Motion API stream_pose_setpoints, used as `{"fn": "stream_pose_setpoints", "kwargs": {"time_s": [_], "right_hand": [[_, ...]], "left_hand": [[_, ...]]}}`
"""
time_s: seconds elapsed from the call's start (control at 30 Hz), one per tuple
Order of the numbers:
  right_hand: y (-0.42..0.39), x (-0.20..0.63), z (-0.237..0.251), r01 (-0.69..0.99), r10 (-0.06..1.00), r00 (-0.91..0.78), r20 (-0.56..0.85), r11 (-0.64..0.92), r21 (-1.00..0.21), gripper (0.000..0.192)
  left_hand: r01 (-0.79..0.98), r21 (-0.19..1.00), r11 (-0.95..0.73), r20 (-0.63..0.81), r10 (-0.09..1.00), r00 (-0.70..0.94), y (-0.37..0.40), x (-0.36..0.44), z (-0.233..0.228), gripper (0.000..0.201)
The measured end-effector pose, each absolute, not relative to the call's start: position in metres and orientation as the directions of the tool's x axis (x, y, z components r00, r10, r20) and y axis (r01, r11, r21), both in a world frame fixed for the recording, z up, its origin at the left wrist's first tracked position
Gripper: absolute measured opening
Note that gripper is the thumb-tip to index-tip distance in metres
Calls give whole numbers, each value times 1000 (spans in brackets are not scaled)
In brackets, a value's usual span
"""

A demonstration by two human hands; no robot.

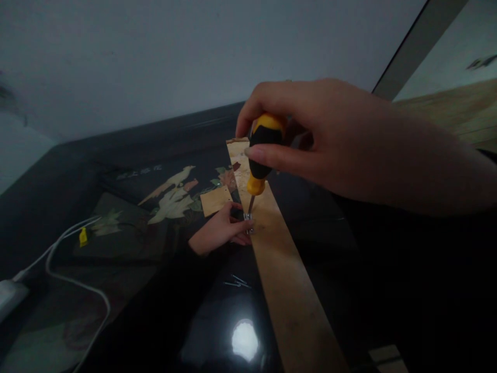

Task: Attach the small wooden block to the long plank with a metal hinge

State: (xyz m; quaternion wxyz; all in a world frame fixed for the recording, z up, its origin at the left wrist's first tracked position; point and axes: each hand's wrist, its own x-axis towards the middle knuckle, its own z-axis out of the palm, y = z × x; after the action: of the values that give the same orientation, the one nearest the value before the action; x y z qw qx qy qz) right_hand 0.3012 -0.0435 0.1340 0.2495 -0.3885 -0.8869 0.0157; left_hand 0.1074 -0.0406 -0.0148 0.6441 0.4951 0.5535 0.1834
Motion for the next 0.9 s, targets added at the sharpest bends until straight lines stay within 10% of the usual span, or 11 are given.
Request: {"fn": "stream_pose_setpoints", "kwargs": {"time_s": [0.27,0.9], "right_hand": [[-43,294,131,669,664,-570,484,717,-196,19],[-43,299,137,595,641,-617,458,760,-262,18]], "left_hand": [[292,795,532,-605,731,315,-38,105,-7,18],[209,815,541,-569,676,469,-35,90,-15,42]]}}
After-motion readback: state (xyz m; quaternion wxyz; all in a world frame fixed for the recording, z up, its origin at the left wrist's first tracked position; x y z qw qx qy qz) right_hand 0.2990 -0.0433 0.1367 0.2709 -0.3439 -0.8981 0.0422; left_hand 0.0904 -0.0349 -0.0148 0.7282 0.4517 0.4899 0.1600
